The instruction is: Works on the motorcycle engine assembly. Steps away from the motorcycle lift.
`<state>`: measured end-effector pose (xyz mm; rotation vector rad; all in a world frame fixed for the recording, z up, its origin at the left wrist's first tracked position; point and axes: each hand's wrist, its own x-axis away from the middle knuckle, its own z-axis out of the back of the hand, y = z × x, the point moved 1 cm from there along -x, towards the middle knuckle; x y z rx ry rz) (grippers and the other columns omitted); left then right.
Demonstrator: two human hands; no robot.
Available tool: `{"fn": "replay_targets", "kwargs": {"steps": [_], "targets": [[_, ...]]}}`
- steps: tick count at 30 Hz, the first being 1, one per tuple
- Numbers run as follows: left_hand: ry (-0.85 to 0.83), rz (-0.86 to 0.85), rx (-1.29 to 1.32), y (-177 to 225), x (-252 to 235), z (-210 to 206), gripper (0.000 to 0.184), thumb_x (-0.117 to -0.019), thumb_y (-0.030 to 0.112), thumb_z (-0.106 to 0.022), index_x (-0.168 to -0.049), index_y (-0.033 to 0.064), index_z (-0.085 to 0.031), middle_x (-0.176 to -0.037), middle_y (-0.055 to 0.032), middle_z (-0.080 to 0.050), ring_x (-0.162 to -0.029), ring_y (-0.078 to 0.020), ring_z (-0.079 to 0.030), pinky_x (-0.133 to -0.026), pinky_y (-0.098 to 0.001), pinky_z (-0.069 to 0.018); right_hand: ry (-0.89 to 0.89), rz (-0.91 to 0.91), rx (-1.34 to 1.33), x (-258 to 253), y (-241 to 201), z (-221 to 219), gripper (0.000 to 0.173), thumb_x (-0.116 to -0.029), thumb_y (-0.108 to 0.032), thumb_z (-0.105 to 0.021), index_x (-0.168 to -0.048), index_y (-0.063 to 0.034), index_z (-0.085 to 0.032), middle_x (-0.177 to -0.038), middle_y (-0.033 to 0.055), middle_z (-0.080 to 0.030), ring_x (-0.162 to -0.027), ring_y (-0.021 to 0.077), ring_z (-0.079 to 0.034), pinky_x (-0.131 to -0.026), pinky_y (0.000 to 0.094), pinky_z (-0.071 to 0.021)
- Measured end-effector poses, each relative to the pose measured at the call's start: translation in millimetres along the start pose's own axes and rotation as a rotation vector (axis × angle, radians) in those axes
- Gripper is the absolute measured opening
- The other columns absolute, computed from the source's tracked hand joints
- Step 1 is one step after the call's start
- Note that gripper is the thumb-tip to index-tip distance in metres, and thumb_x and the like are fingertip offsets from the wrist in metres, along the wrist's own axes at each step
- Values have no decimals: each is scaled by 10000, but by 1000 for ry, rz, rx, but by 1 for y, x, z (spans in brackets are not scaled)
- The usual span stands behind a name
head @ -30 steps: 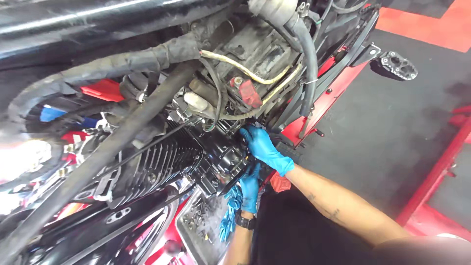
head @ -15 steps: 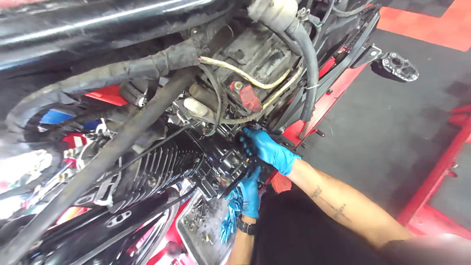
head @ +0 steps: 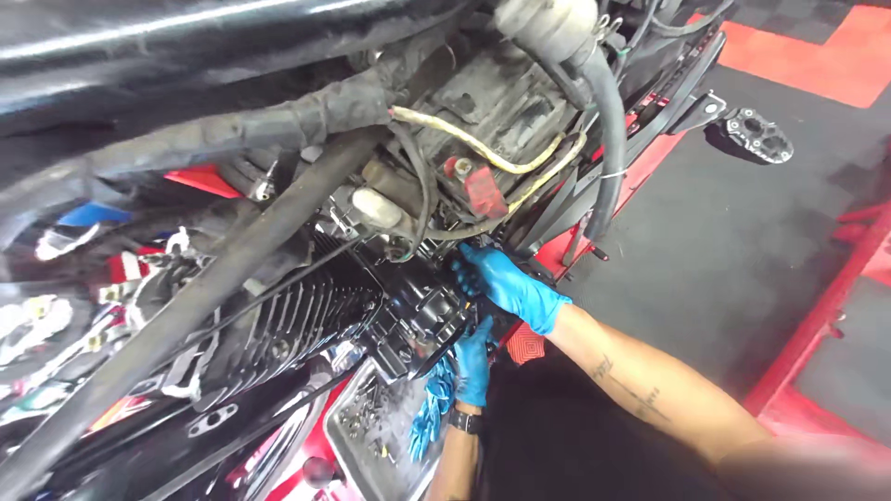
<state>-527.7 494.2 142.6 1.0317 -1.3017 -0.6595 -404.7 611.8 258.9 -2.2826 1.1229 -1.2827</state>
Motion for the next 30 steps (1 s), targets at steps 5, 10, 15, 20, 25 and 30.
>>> {"fn": "replay_targets", "kwargs": {"steps": [5, 10, 15, 20, 25, 30], "targets": [[-32, -12, -14, -1, -6, 6, 115, -927, 91, -716, -946, -21, -700, -578, -37, -593, -474, -116, -549, -492, -283, -515, -38, 97, 133, -1, 0, 4, 404, -1122, -333, -395, -1018, -30, -642, -749, 16, -664, -597, 88, -621, -548, 234, -521], [-40, 17, -15, 2, -3, 3, 132, -952, 104, -692, -923, -25, -704, -577, -27, -588, -483, -100, -541, -504, -271, -510, 1, 250, 214, -6, 5, 7, 323, -1097, -253, -488, -969, -8, -654, -748, 23, -654, -592, 95, -610, -553, 242, -530], [-55, -7, 1, -5, -12, 4, 120, -943, 90, -705, -934, -29, -697, -590, -42, -594, -490, -113, -555, -511, -275, -525, 85, 418, 366, -11, 10, 8, 310, -1047, -231, -591, -817, -44, -680, -664, -8, -624, -568, 75, -591, -556, 252, -517], [-56, 7, 28, 0, -6, 2, 129, -961, 85, -681, -952, -41, -706, -574, -32, -587, -466, -98, -537, -481, -257, -506, 71, 374, 369, -9, 7, 7, 308, -1060, -249, -568, -869, -35, -681, -667, -11, -605, -556, 70, -566, -541, 242, -495], [-62, 6, 20, 2, -2, 3, 148, -979, 95, -659, -971, -43, -711, -607, -35, -600, -476, -85, -529, -478, -242, -495, -47, 293, 311, -8, 0, 11, 310, -1088, -248, -512, -1006, 0, -679, -770, 18, -676, -642, 91, -645, -611, 250, -561], [-28, -10, 15, 4, -1, 1, 134, -957, 89, -696, -963, -45, -708, -616, -63, -594, -484, -118, -519, -473, -271, -481, 238, 477, 862, -3, 4, 6, 401, -1026, -428, -567, -976, -62, -723, -887, 80, -686, -852, 188, -662, -814, 427, -531]]}}
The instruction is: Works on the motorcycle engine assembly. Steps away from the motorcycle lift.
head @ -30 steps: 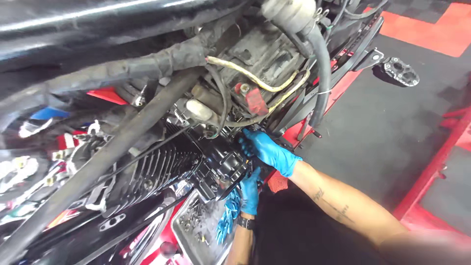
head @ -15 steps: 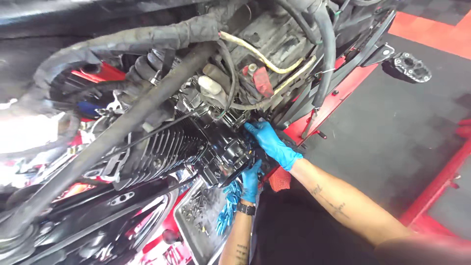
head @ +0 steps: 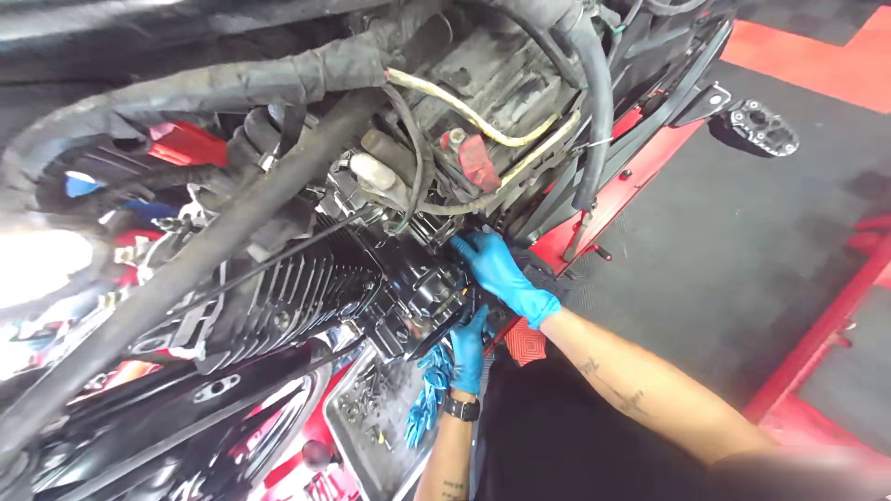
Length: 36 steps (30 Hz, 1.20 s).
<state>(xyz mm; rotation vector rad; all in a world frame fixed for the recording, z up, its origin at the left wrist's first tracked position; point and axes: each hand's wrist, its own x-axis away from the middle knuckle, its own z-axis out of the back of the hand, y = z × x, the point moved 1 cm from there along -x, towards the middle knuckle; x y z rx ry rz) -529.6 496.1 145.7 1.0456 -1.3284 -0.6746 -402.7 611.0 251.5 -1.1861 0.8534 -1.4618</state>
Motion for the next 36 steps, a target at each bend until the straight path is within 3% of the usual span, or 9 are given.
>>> {"fn": "replay_targets", "kwargs": {"steps": [2, 7, 10, 14, 17, 21, 26, 31, 36], "targets": [[-8, -4, 17, 0, 0, 0, 121, -958, 82, -687, -957, -39, -705, -609, -53, -589, -487, -113, -531, -481, -265, -492, 67, 56, 195, 7, -5, -3, 447, -1026, -437, -554, -1133, -30, -708, -1058, 151, -717, -1041, 274, -688, -947, 472, -526], [-3, 4, -1, -2, -1, 2, 133, -954, 96, -695, -951, -35, -709, -612, -57, -595, -496, -118, -537, -497, -275, -499, 131, 116, 204, 6, -1, -10, 410, -1047, -372, -511, -1068, -28, -732, -993, 145, -728, -985, 273, -703, -910, 467, -538], [20, 48, -39, 0, -1, 0, 143, -960, 113, -702, -967, -28, -724, -628, -56, -609, -487, -103, -517, -470, -257, -472, 41, -28, -242, -1, 5, -9, 348, -1060, -304, -532, -895, -47, -699, -779, 38, -639, -726, 129, -617, -702, 348, -507], [15, 59, -60, 0, 0, 2, 160, -961, 117, -701, -983, -40, -722, -626, -55, -613, -481, -100, -525, -470, -255, -479, -119, -273, -732, -1, -1, -6, 355, -1111, -264, -446, -926, -20, -626, -691, 21, -616, -535, 104, -577, -509, 253, -511], [25, 63, -70, 2, 1, 0, 157, -959, 118, -706, -970, -38, -724, -626, -53, -609, -476, -97, -513, -466, -253, -474, -33, -91, -260, -1, 2, 0, 418, -1092, -327, -472, -851, -35, -650, -720, 29, -584, -653, 128, -571, -640, 330, -478], [61, 45, -53, 2, 1, -2, 126, -930, 96, -734, -915, -29, -731, -590, -51, -589, -456, -98, -493, -447, -255, -449, 74, 77, 238, 8, 2, 2, 488, -998, -489, -580, -1134, -38, -710, -1063, 147, -717, -1041, 284, -688, -940, 486, -528], [76, 58, -91, 6, 3, -3, 122, -933, 102, -731, -928, -19, -717, -588, -39, -576, -445, -91, -474, -424, -251, -428, 154, 179, 378, 12, -3, -2, 449, -997, -401, -601, -1131, 17, -696, -1071, 198, -709, -1038, 331, -699, -920, 475, -550], [52, 24, -122, -1, 0, 1, 144, -924, 132, -731, -894, -8, -718, -584, -34, -591, -463, -101, -521, -452, -268, -473, 249, 345, 425, 11, 4, -8, 382, -1028, -318, -544, -978, 18, -720, -942, 202, -710, -922, 348, -719, -827, 471, -581], [51, -15, -151, -2, -5, 6, 144, -910, 139, -766, -938, 0, -737, -606, -39, -610, -476, -100, -518, -477, -273, -477, 50, 93, 13, 2, 8, -3, 394, -1041, -364, -527, -905, -43, -710, -804, 78, -661, -787, 192, -651, -761, 417, -525]]}}
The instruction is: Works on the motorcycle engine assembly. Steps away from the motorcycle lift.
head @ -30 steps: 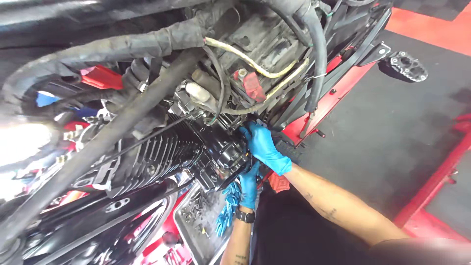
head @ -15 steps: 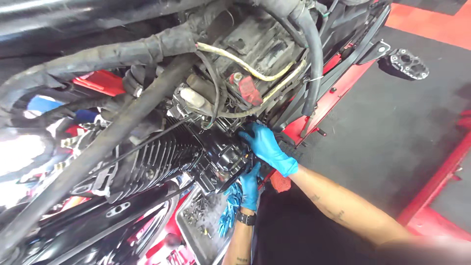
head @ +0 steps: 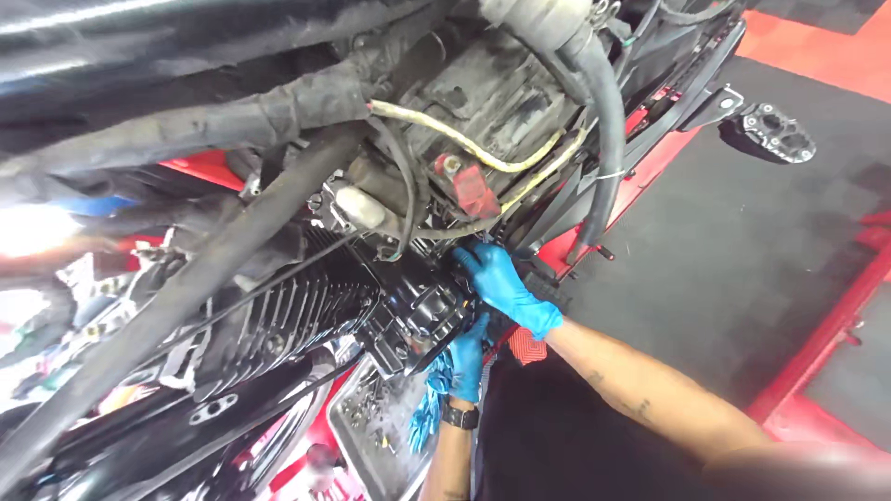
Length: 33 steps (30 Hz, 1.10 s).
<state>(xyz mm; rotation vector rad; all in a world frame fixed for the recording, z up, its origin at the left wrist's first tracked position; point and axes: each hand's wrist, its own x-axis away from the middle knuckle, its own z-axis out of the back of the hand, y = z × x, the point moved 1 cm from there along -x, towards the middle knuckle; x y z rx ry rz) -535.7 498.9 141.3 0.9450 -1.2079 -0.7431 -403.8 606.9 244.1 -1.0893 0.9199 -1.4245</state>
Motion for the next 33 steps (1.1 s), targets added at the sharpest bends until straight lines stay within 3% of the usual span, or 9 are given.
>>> {"fn": "replay_targets", "kwargs": {"steps": [3, 5, 8, 11, 14, 19, 23, 30, 33], "targets": [[14, 30, 37, 4, 5, -3, 150, -911, 119, -768, -932, -26, -731, -593, -66, -600, -443, -113, -498, -438, -274, -464, -65, -55, -190, -2, 3, 2, 393, -1057, -336, -521, -797, -75, -658, -685, -2, -557, -640, 115, -556, -646, 356, -480], [-4, 30, 33, 3, 4, -4, 146, -908, 123, -767, -939, -16, -733, -596, -56, -601, -455, -110, -505, -450, -273, -466, -53, -14, -139, 0, 6, 7, 410, -1072, -319, -489, -781, -69, -634, -678, 5, -535, -642, 119, -543, -641, 347, -463], [-13, 43, -23, 2, 3, 0, 150, -927, 150, -744, -963, 4, -734, -605, -28, -608, -483, -96, -533, -484, -266, -490, 12, 109, 195, 10, 24, 5, 378, -1069, -290, -462, -1034, -11, -715, -948, 141, -703, -931, 249, -693, -876, 425, -548], [-35, 54, -55, 5, 2, 1, 169, -945, 181, -723, -949, 11, -730, -596, -25, -597, -493, -108, -540, -509, -282, -499, -155, -136, 325, 2, 26, 10, 384, -1045, -325, -496, -1240, -56, -689, -1156, 165, -713, -1121, 310, -673, -993, 518, -507], [-59, 71, -59, 8, 3, 1, 196, -957, 199, -708, -924, 5, -715, -587, -28, -595, -501, -123, -556, -532, -300, -520, -296, -265, 278, -17, 26, 7, 339, -1004, -363, -572, -1115, -65, -690, -1050, 149, -699, -1000, 297, -674, -867, 554, -518], [-117, 89, -52, 6, 1, 4, 213, -975, 201, -687, -979, -11, -706, -638, -55, -635, -548, -151, -599, -587, -325, -555, -309, -295, 157, -30, 35, 0, 201, -948, -275, -647, -1016, -87, -669, -845, 49, -656, -728, 171, -637, -699, 411, -542], [-125, 83, -54, 8, 1, 3, 191, -971, 177, -691, -949, -9, -725, -640, -48, -647, -551, -128, -597, -576, -291, -540, -248, -348, 247, -27, 28, 0, 278, -958, -351, -637, -975, -80, -698, -888, 93, -693, -812, 245, -677, -766, 497, -542], [-64, 60, -8, 4, 5, 3, 164, -950, 155, -715, -953, -10, -721, -622, -56, -630, -526, -138, -584, -547, -304, -535, -228, -295, 259, -22, 29, 0, 305, -976, -377, -617, -944, -91, -718, -881, 81, -703, -838, 237, -680, -801, 496, -536], [-57, 46, 24, 0, 2, 0, 138, -953, 131, -699, -936, -6, -708, -602, -48, -612, -508, -133, -573, -540, -303, -534, -273, -186, 299, -10, 32, 14, 407, -1015, -456, -572, -1100, -93, -734, -1036, 111, -724, -1004, 258, -683, -919, 514, -519]]}}
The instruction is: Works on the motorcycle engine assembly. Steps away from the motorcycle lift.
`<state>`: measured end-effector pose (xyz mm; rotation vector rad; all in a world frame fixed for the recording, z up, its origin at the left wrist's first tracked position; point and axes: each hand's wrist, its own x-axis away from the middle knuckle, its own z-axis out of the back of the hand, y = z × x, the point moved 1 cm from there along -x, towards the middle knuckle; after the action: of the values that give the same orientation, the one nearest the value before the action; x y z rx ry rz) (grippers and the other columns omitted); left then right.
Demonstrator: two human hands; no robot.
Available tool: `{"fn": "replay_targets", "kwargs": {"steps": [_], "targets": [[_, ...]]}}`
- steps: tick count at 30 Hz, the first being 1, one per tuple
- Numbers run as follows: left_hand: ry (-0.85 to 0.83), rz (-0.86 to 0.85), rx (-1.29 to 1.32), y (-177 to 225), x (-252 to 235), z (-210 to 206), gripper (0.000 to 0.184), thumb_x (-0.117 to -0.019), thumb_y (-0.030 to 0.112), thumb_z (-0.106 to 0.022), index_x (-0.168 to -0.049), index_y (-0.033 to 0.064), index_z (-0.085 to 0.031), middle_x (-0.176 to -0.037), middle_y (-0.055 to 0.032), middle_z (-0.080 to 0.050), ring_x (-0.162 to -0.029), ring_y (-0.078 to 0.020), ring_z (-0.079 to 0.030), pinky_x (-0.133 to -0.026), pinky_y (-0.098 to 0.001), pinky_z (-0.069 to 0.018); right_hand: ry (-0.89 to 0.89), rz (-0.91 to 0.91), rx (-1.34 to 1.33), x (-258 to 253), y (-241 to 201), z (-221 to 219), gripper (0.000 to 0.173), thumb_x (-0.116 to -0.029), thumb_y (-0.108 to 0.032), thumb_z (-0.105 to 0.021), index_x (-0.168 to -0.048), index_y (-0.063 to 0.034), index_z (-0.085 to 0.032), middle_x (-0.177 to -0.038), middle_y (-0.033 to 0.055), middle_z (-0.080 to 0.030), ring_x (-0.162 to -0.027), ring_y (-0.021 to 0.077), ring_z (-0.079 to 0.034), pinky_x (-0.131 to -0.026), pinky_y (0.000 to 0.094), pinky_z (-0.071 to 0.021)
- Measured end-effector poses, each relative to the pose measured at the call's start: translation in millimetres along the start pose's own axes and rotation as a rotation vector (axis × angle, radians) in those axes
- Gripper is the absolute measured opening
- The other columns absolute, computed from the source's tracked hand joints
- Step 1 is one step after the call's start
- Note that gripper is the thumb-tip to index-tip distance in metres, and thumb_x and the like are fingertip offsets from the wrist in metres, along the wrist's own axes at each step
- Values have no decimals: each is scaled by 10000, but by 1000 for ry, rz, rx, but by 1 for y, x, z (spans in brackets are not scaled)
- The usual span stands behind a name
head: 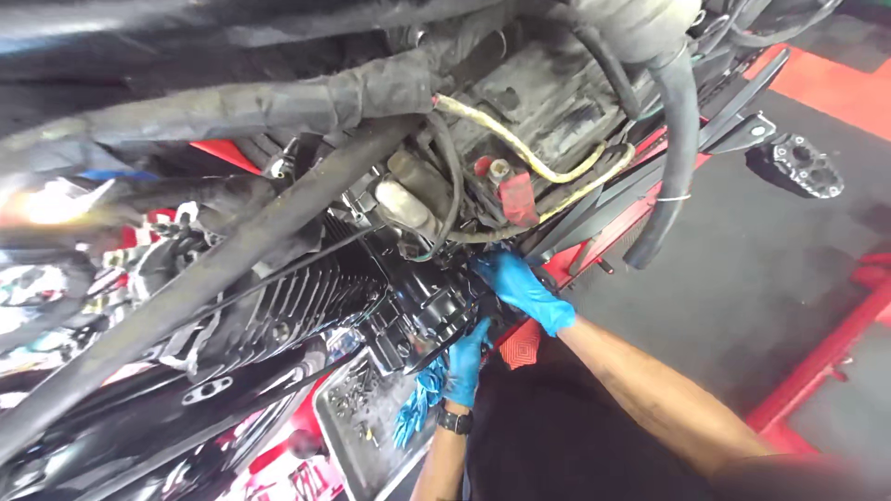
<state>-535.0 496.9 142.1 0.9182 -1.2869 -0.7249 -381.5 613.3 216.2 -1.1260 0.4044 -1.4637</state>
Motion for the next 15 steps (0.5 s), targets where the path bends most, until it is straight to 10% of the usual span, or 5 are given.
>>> {"fn": "replay_targets", "kwargs": {"steps": [5, 15], "targets": [[3, 3, 7, 0, 0, -1, 146, -955, 119, -695, -949, -25, -712, -596, -56, -622, -513, -132, -582, -549, -296, -538, -166, 30, 55, 19, 17, 22, 509, -896, -492, -723, -1268, -146, -681, -1198, 107, -693, -1124, 256, -651, -985, 538, -501], [40, 25, 3, 6, -4, -3, 155, -975, 128, -679, -931, -13, -724, -607, -55, -632, -529, -128, -587, -580, -293, -544, -100, 247, 202, 12, 31, 10, 396, -1001, -242, -601, -1380, -133, -630, -1258, 139, -694, -1174, 304, -660, -1014, 543, -500]]}}
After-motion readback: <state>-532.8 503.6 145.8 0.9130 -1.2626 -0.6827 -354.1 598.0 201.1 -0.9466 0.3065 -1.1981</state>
